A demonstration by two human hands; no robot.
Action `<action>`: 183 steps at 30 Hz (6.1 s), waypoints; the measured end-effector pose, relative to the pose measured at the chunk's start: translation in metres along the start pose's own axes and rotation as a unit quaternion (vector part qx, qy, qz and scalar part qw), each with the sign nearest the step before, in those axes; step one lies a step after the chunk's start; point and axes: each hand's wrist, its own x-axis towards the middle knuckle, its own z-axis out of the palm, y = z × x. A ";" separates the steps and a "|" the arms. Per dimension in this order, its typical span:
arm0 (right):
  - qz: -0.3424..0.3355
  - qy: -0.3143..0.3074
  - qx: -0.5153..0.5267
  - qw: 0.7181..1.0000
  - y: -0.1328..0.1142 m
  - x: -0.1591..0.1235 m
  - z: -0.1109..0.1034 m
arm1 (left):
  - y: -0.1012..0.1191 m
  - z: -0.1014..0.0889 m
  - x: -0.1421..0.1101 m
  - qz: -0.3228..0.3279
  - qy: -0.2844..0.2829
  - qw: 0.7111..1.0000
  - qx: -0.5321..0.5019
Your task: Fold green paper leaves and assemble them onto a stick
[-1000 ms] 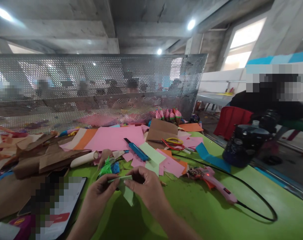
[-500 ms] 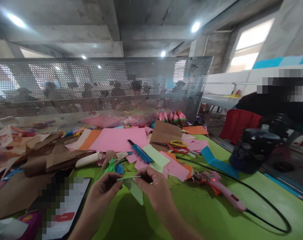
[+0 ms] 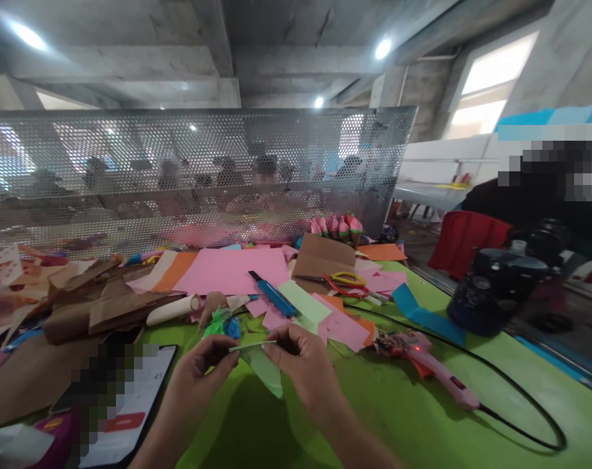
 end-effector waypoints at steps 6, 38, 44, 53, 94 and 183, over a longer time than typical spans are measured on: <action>0.000 -0.004 0.000 1.000 0.000 0.000 0.000 | -0.001 -0.001 -0.001 -0.003 0.000 1.000 0.002; -0.021 -0.025 -0.038 0.999 -0.003 -0.005 0.006 | -0.006 0.000 0.000 -0.032 -0.029 0.999 -0.003; -0.027 -0.026 -0.067 0.997 -0.003 -0.006 0.009 | -0.004 0.003 -0.001 -0.012 -0.031 0.999 0.016; -0.037 -0.025 -0.071 0.997 0.000 -0.009 0.012 | -0.003 0.003 -0.002 0.001 -0.053 0.998 0.041; -0.033 0.005 -0.051 0.998 0.000 -0.007 0.010 | -0.006 0.002 -0.002 -0.025 -0.045 0.999 0.016; -0.050 -0.039 -0.093 0.994 -0.003 -0.010 0.004 | 0.001 0.001 -0.003 0.052 -0.065 0.994 0.073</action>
